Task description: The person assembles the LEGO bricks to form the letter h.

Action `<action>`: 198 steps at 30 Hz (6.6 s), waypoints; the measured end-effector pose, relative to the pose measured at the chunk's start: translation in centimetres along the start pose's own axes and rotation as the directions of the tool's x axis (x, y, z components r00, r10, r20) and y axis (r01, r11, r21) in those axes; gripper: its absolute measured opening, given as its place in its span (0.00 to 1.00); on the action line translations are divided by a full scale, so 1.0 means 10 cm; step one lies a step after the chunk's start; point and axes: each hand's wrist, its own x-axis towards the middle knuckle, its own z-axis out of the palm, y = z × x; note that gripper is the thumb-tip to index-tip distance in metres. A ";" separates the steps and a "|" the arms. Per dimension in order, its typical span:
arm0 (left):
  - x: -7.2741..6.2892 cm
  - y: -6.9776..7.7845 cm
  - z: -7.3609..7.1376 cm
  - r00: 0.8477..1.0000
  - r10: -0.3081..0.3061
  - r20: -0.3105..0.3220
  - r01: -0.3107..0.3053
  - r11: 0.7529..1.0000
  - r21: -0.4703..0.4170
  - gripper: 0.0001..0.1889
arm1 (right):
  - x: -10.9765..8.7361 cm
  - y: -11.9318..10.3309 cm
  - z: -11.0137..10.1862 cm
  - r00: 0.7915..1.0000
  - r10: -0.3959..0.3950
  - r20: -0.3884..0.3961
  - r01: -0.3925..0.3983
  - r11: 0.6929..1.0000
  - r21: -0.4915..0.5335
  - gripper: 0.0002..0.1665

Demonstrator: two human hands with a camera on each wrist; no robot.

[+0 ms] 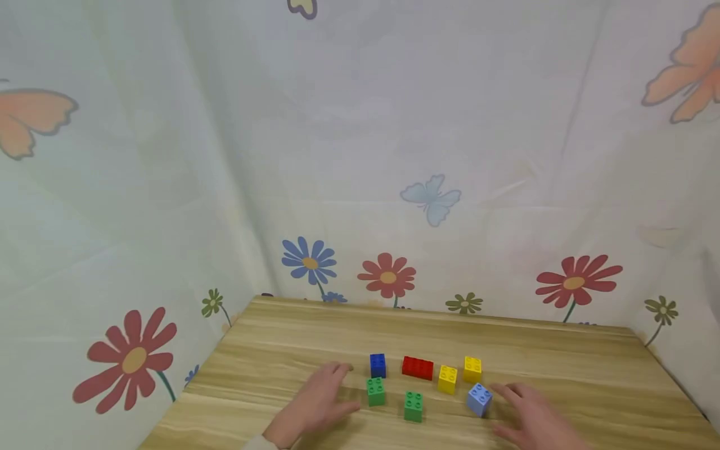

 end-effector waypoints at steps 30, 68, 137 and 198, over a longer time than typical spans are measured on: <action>0.37 0.18 0.14 0.989 0.054 0.139 -0.043 0.996 -0.083 0.24 | 0.30 -0.11 0.09 0.988 0.042 0.151 -0.060 0.991 0.116 0.32; 0.26 0.29 0.13 0.961 0.027 0.277 0.037 0.974 -0.223 0.17 | 0.27 -0.31 0.12 0.976 -0.012 0.216 -0.028 0.983 0.182 0.29; 0.00 0.49 0.07 0.916 0.089 0.391 0.110 0.882 -0.459 0.09 | 0.29 -1.28 0.44 0.917 -0.270 0.295 0.113 0.882 0.457 0.27; -0.02 0.47 0.09 0.878 0.265 0.398 0.070 0.753 -0.655 0.14 | 0.38 -1.36 0.54 0.860 -0.479 0.177 0.355 0.810 0.467 0.24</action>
